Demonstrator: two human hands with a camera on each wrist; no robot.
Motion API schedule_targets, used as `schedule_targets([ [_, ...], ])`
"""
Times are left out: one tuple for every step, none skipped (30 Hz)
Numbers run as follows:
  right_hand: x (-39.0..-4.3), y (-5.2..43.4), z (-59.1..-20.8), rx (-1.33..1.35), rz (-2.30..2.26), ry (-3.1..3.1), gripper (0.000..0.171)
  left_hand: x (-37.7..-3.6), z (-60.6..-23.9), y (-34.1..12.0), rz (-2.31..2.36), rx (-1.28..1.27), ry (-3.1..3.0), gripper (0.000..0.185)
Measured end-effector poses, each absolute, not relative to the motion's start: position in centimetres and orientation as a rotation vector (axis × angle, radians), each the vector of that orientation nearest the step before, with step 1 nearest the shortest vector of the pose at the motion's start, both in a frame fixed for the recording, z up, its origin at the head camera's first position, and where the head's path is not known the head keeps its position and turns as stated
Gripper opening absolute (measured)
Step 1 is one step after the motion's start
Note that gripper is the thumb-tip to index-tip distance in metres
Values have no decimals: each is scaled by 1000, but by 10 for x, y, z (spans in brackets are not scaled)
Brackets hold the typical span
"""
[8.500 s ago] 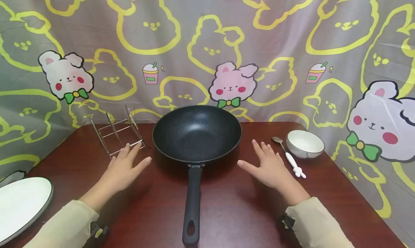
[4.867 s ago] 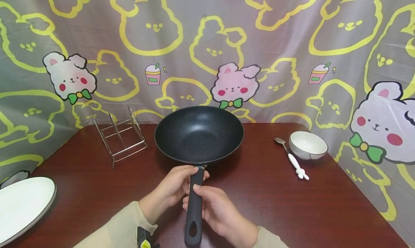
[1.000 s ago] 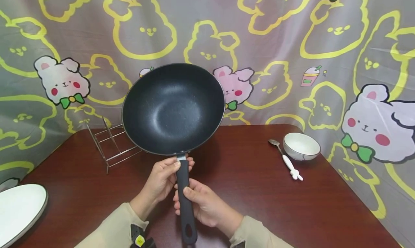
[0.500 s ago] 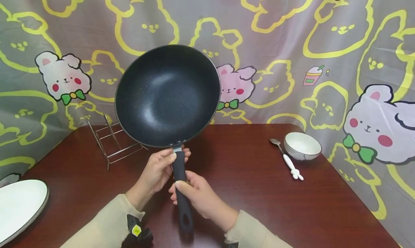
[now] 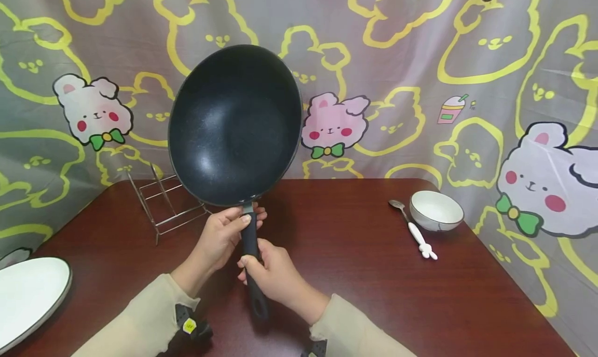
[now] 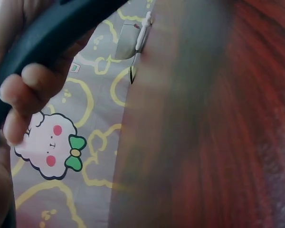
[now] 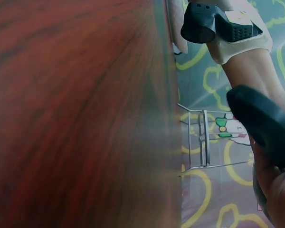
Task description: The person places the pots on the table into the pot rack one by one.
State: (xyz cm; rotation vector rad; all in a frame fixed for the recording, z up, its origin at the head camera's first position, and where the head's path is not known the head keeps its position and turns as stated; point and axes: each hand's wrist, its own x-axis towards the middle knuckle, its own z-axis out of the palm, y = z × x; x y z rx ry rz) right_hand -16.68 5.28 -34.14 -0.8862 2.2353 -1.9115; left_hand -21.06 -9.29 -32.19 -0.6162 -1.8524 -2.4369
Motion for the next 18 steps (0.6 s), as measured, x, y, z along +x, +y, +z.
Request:
schedule_targets([
  [-168, 52, -342, -912, -1886, 2286, 21, -211, -321, -93, -2417, -585, -1867, 34],
  [-169, 51, -342, -937, -1863, 2332, 19, -211, -320, -92, -2399, -554, -1881, 34],
  [-170, 51, -342, -968, -1842, 2375, 17, -211, -319, -92, -2374, -527, -1897, 33],
  [-170, 50, -343, -995, -1823, 2411, 16, -210, -318, -91, -2345, -499, -1913, 32],
  [-171, 49, -343, -1022, -1809, 2445, 15, -209, -317, -91, -2312, -471, -1930, 31],
  [-171, 48, -344, -1049, -1800, 2471, 14, -209, -316, -91, -2275, -448, -1950, 31],
  [-172, 47, -344, -1073, -1789, 2497, 13, -208, -315, -91, -2235, -429, -1970, 31],
  [-172, 46, -344, -1097, -1777, 2521, 13, -207, -313, -91, -2189, -414, -1995, 30],
  [-173, 46, -344, -1122, -1765, 2546, 12, -207, -312, -91, -2132, -401, -2024, 30],
  [-173, 45, -343, -1146, -1750, 2568, 11, -206, -311, -91, -2083, -386, -2049, 30],
  [-173, 44, -343, -1173, -1733, 2589, 10, -205, -309, -91, -2025, -372, -2081, 30],
  [-173, 44, -343, -1197, -1716, 2604, 9, -204, -308, -92, -1974, -358, -2109, 29],
  [-174, 43, -343, -1219, -1697, 2619, 8, -204, -308, -93, -1938, -346, -2129, 28],
  [-175, 43, -343, -1244, -1675, 2634, 8, -203, -307, -93, -1910, -337, -2145, 28],
  [-176, 42, -343, -1267, -1655, 2648, 7, -203, -307, -94, -1906, -331, -2151, 28],
  [-177, 41, -343, -1291, -1635, 2659, 7, -203, -306, -95, -1916, -329, -2149, 29],
  [-178, 40, -343, -1311, -1620, 2665, 7, -203, -307, -96, -1921, -333, -2146, 30],
  [-179, 38, -343, -1332, -1605, 2674, 7, -203, -307, -98, -1941, -338, -2138, 30],
])
